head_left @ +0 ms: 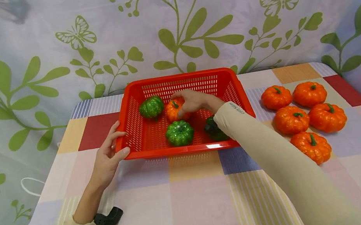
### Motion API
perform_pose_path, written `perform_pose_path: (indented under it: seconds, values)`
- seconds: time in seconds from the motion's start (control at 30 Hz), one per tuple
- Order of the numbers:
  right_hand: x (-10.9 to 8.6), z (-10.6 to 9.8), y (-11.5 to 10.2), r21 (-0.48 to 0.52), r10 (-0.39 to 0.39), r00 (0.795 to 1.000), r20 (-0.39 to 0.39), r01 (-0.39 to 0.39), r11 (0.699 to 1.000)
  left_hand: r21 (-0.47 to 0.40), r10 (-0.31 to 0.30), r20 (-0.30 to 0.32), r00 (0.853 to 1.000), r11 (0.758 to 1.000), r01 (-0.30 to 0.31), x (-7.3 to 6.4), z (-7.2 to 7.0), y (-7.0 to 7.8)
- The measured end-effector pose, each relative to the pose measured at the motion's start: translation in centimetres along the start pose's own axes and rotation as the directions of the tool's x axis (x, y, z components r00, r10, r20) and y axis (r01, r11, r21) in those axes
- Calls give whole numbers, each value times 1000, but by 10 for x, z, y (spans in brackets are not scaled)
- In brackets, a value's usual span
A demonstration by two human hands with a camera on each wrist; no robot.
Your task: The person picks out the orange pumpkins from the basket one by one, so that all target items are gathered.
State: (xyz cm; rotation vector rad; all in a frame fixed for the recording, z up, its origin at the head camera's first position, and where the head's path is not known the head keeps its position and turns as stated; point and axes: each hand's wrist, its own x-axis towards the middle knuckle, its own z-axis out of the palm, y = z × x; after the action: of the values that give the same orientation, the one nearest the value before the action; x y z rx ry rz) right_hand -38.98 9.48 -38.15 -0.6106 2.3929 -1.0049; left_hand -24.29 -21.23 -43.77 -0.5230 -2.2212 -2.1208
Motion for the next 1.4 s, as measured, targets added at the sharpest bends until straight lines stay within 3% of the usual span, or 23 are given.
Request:
perform_pose_path:
  seconds: [0.2,0.4,0.5,0.7,0.97,1.2,1.4]
  values:
    - [-3,-2,-2,31,-16,999,-43,17,999,4,1,5,1000,1000,-1,0,0,-1]
    - [-7,-1,-11,-22,-76,994,-84,74,997,-41,7,17,1000,999,-7,0,0,-1]
    - [-10,-2,-12,-30,-57,994,-96,54,998,-42,5,16,1000,999,-4,1,0,-1]
    - [-26,-9,-14,51,-37,991,-129,44,998,-47,-2,13,1000,999,3,1,1,0]
    - [-49,-20,-26,119,-103,984,-148,121,985,-45,2,9,1000,999,-1,0,1,1]
    - [-67,-24,-30,76,-143,974,-175,158,985,-49,8,9,1000,999,-8,1,1,1]
    - [-81,-23,-36,42,-188,968,-164,197,979,-16,48,-25,999,999,-48,1,1,2]
